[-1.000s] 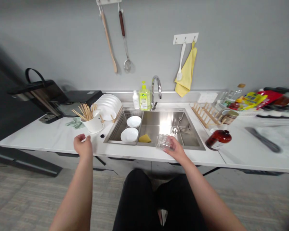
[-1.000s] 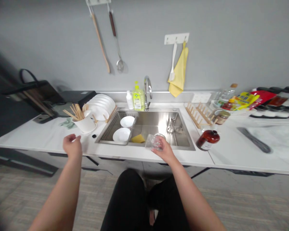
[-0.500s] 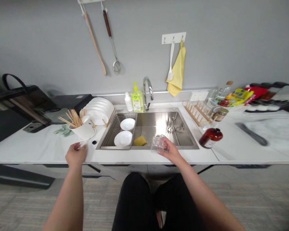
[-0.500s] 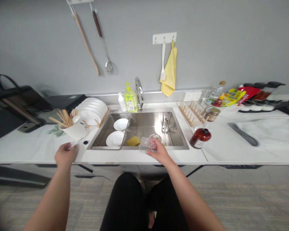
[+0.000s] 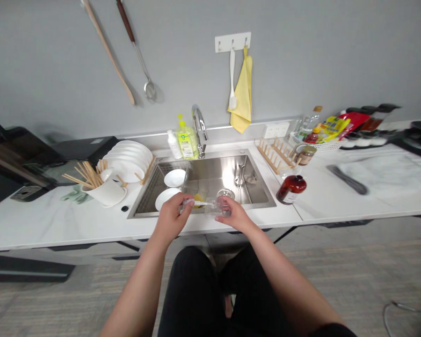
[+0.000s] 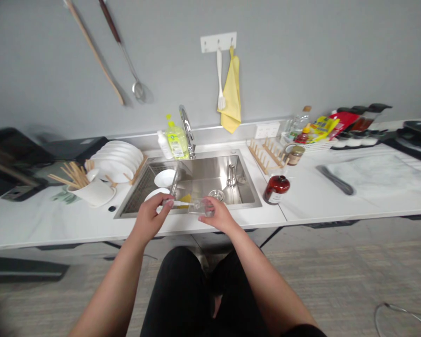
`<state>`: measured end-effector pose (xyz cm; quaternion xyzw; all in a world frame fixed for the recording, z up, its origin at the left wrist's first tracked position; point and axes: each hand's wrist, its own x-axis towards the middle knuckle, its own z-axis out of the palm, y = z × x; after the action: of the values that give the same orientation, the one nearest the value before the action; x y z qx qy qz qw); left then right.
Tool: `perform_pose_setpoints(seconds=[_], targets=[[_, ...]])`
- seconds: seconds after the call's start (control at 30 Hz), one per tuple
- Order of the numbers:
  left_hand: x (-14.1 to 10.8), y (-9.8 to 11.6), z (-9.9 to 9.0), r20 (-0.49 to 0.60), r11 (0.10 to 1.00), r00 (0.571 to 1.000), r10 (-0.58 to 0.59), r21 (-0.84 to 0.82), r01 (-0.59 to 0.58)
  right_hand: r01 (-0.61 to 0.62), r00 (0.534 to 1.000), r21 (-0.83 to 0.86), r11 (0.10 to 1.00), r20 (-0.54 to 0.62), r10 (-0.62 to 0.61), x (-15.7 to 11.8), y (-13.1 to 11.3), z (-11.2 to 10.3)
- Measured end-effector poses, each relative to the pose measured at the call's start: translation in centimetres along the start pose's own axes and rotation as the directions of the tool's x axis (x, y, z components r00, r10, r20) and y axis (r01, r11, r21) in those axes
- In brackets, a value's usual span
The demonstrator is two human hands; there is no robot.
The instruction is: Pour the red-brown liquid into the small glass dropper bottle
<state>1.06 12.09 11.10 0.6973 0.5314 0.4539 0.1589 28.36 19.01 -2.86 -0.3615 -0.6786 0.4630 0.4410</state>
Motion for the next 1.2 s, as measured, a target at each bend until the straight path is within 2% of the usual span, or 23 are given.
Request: perform_pose_setpoints(seconds=[0.13, 0.27, 0.47, 0.63, 0.77, 0.9, 1.03, 1.13, 1.2], targets=[[1.1, -0.2, 0.2, 0.032, 0.999, 0.999, 0.013, 0.05, -0.014, 0.005, 1.0, 0.005, 1.0, -0.005, -0.005, 0.1, -0.3, -0.1], [1.8, -0.1, 0.6, 0.1, 0.988, 0.992, 0.072, 0.129, -0.085, 0.023, 1.0, -0.019, 1.0, 0.008, -0.023, 0.0, -0.5, -0.1], [3.2, 0.8, 3.8, 0.303, 0.97, 0.943, 0.136, 0.152, -0.189, 0.049, 0.999, -0.042, 0.998, -0.012, -0.049, -0.1, -0.4, 0.2], [2.9, -0.4, 5.9, 0.286, 0.986, 0.946, 0.154, 0.024, -0.167, 0.033, 0.999, -0.013, 0.999, -0.019, -0.033, 0.0, -0.2, 0.1], [2.0, -0.9, 5.9, 0.281, 0.993, 0.953, 0.114, -0.018, -0.114, 0.033, 0.999, -0.009, 0.999, -0.005, -0.033, -0.1, -0.3, -0.1], [1.6, -0.4, 5.9, 0.272, 0.988, 0.95, 0.152, -0.004, -0.157, 0.058, 0.998, -0.015, 0.998, 0.015, -0.058, -0.1, -0.5, -0.1], [1.6, 0.0, 6.1, 0.237, 0.98, 0.961, 0.142, 0.102, -0.17, 0.054, 0.998, 0.003, 0.999, 0.02, -0.054, -0.1, -0.7, -0.1], [1.8, 0.5, 5.9, 0.324, 0.967, 0.934, 0.151, 0.146, -0.207, 0.076, 0.996, -0.003, 0.997, 0.04, -0.076, 0.0, -0.8, -0.2], [1.8, 0.8, 5.6, 0.384, 0.954, 0.897, 0.219, 0.112, -0.28, 0.091, 0.995, 0.014, 0.996, 0.044, -0.092, 0.1, -0.7, -0.2]])
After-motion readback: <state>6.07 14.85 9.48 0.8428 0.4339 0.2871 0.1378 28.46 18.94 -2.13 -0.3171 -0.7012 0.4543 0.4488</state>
